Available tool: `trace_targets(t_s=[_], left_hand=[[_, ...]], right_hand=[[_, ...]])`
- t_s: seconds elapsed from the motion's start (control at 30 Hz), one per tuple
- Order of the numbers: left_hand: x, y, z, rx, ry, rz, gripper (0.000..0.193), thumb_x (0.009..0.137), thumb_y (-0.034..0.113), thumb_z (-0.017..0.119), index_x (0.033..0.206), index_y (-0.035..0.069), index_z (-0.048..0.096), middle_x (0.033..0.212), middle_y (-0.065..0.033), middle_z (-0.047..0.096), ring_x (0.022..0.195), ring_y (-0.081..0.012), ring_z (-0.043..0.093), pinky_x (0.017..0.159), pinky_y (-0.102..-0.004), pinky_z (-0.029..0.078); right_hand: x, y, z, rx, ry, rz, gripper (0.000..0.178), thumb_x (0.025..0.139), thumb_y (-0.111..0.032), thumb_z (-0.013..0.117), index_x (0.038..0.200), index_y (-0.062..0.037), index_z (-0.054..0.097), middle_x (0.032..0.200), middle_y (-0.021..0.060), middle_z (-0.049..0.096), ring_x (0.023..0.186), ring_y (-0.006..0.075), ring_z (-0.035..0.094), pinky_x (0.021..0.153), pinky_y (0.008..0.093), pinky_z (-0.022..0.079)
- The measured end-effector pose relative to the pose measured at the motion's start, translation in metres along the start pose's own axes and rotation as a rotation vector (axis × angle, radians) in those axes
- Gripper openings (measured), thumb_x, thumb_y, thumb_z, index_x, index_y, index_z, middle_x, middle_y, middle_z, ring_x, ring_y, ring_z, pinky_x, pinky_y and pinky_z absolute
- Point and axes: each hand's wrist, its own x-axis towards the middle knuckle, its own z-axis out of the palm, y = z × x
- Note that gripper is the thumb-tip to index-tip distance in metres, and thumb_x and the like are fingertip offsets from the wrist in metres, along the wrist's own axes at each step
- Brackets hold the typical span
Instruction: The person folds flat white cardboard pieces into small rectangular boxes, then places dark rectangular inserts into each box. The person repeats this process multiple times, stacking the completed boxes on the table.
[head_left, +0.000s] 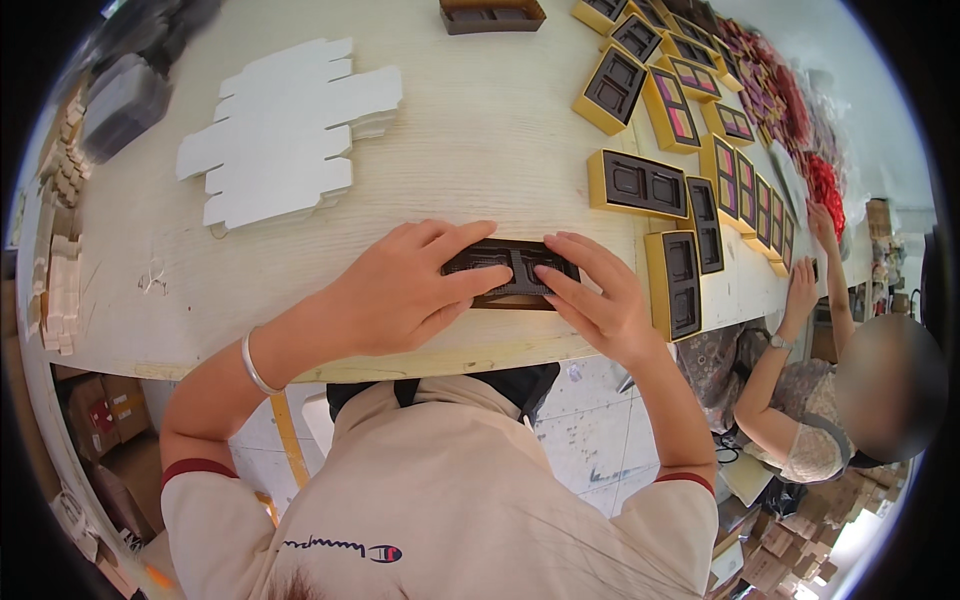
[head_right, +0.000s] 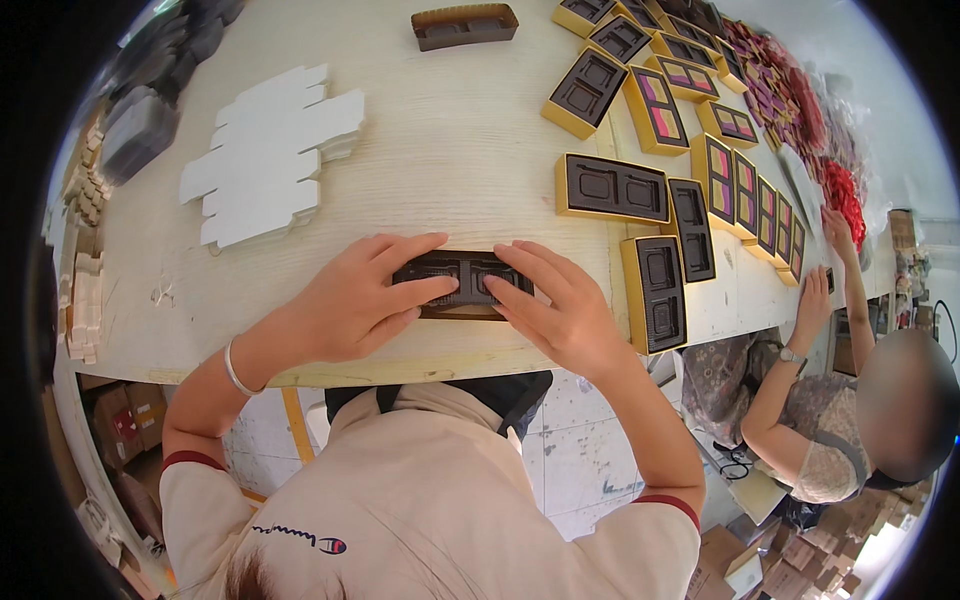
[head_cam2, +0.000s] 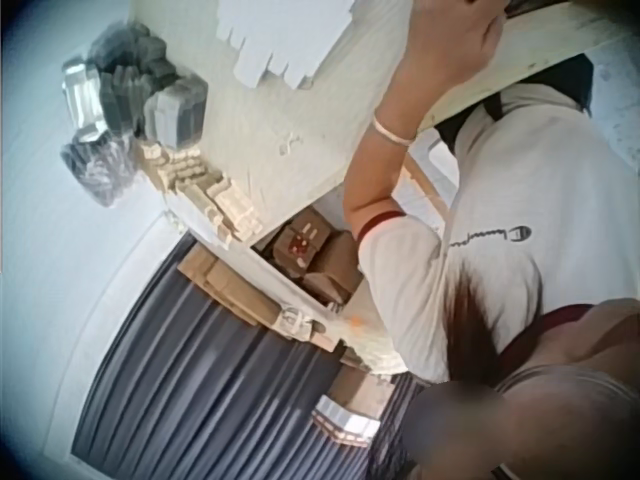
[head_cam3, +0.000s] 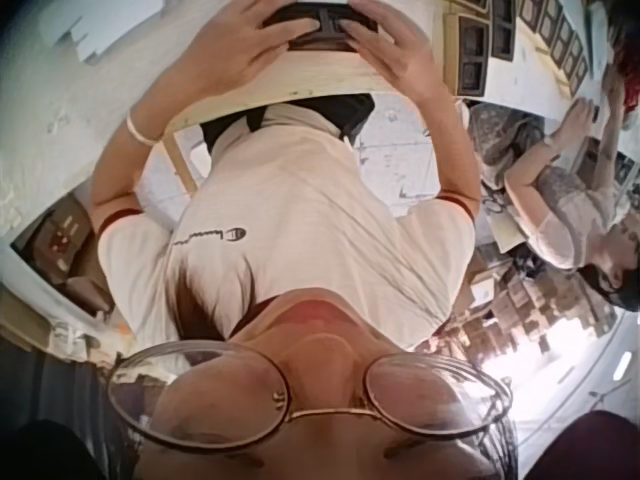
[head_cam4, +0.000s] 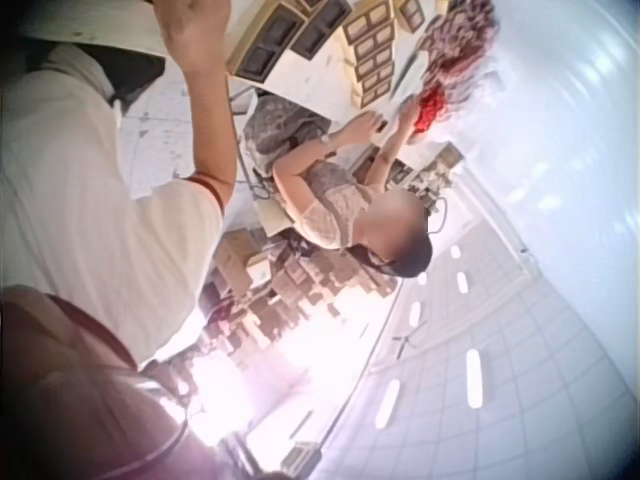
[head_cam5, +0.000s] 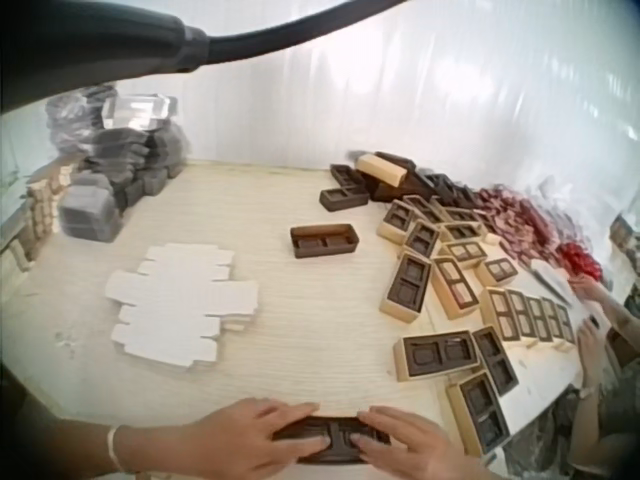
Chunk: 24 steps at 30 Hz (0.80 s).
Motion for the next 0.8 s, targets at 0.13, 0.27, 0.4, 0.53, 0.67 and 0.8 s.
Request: trace_targets(t_s=[0.13,0.27,0.4,0.53,0.67,0.8], left_hand=[[-0.003,-0.001,0.0,0.051,-0.009,-0.011,0.046,0.077,0.014,0.07,0.121,0.014,0.061,0.138,-0.0157,0.046,0.109,-0.0342,0.052,0.094,-0.0436,0.043],[-0.002,-0.001,0.0,0.191,0.027,0.074,0.051,0.074,0.018,0.073,0.123,0.015,0.06,0.141,-0.0151,0.042,0.117,-0.0338,0.048,0.094,-0.0461,0.044],[-0.007,-0.005,0.001,0.258,-0.028,0.108,0.056,0.071,0.018,0.074,0.125,0.014,0.059,0.144,-0.0162,0.039,0.124,-0.034,0.042,0.095,-0.0479,0.045],[-0.009,0.0,0.005,0.191,-0.002,0.069,0.056,0.071,0.015,0.075,0.125,0.014,0.059,0.143,-0.0184,0.039,0.126,-0.0366,0.042,0.099,-0.0463,0.044],[-0.008,-0.009,0.008,0.082,0.099,0.104,0.051,0.072,0.011,0.073,0.122,0.013,0.061,0.141,-0.0189,0.041,0.125,-0.0384,0.044,0.1,-0.0446,0.045],[-0.012,-0.018,0.006,0.077,0.139,0.121,0.041,0.074,0.007,0.07,0.115,0.01,0.064,0.137,-0.0158,0.046,0.121,-0.0332,0.05,0.095,-0.0387,0.049]], right_hand=[[0.003,0.0,-0.004,-0.055,-0.055,-0.051,0.036,0.07,-0.013,0.077,0.104,-0.006,0.068,0.12,0.0154,0.06,0.107,0.0335,0.06,0.086,0.0388,0.053],[0.007,0.001,-0.015,0.053,-0.139,-0.015,0.039,0.071,-0.016,0.078,0.107,-0.0078,0.068,0.127,0.017,0.055,0.112,0.0339,0.058,0.088,0.0391,0.052],[0.0,0.001,-0.012,0.007,-0.164,0.021,0.043,0.073,-0.018,0.076,0.114,-0.011,0.067,0.135,0.0205,0.048,0.118,0.0364,0.054,0.092,0.041,0.05],[-0.005,-0.01,-0.003,-0.158,-0.141,0.076,0.048,0.073,-0.019,0.076,0.119,-0.0127,0.065,0.138,0.0234,0.044,0.12,0.0396,0.051,0.095,0.0431,0.048],[-0.023,-0.005,0.009,-0.058,-0.029,0.071,0.049,0.071,-0.018,0.076,0.118,-0.0114,0.065,0.14,0.024,0.043,0.121,0.041,0.05,0.096,0.0445,0.048],[-0.022,-0.005,0.009,0.076,0.043,0.107,0.044,0.071,-0.013,0.076,0.113,-0.0078,0.066,0.133,0.0226,0.048,0.121,0.0423,0.05,0.096,0.0454,0.048]])
